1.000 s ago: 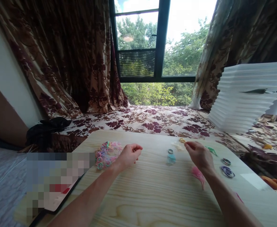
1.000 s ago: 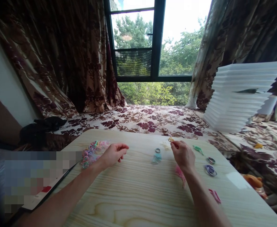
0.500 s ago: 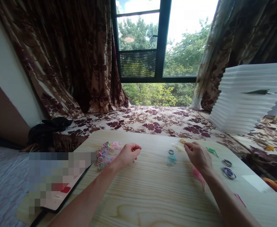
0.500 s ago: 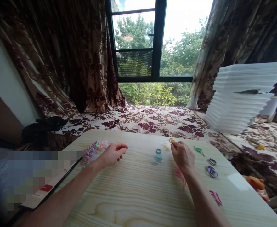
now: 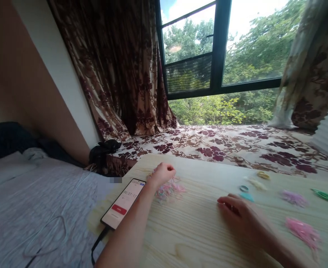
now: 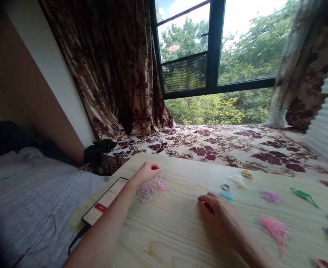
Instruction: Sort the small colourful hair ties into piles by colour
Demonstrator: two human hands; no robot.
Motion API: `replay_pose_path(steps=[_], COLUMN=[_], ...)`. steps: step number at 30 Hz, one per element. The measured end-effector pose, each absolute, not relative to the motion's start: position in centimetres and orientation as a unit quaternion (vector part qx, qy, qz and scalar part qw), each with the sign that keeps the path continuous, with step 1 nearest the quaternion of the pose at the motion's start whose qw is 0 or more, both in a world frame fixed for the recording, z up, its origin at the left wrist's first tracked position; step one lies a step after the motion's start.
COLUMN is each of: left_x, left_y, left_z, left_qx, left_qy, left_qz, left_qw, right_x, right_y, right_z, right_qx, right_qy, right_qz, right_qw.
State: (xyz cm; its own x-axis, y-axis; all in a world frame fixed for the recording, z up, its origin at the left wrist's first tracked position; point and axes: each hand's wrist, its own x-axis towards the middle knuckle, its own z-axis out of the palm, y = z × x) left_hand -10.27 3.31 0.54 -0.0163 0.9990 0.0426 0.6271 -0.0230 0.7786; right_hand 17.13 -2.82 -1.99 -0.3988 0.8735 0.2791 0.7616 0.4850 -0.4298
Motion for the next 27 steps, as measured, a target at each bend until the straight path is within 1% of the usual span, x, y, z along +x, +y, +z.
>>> replay_pose_path(steps=[6,12,20,27], left_x=[-9.5,-8.7,-8.2,-8.1], left_y=[2.6,2.5,2.2,2.1], left_z=[0.9,0.5,0.1,0.3], left_qx=[0.699,0.733,0.748,0.743], left_qy=[0.591,0.578,0.597,0.608], left_qz=[0.219,0.16,0.132,0.155], left_qw=[0.339,0.322,0.258,0.234], right_x=[17.5,17.4,17.4,17.4], right_y=[-2.8,-2.9,-2.9,-3.0], right_z=[-1.9,-2.0,-2.1,-2.1], right_qx=[-0.492,-0.486,-0.491,-0.49], right_qy=[-0.83,-0.836,-0.836,-0.835], right_qz=[0.112,0.104,0.087,0.082], right_qw=[0.238,0.232,0.23,0.239])
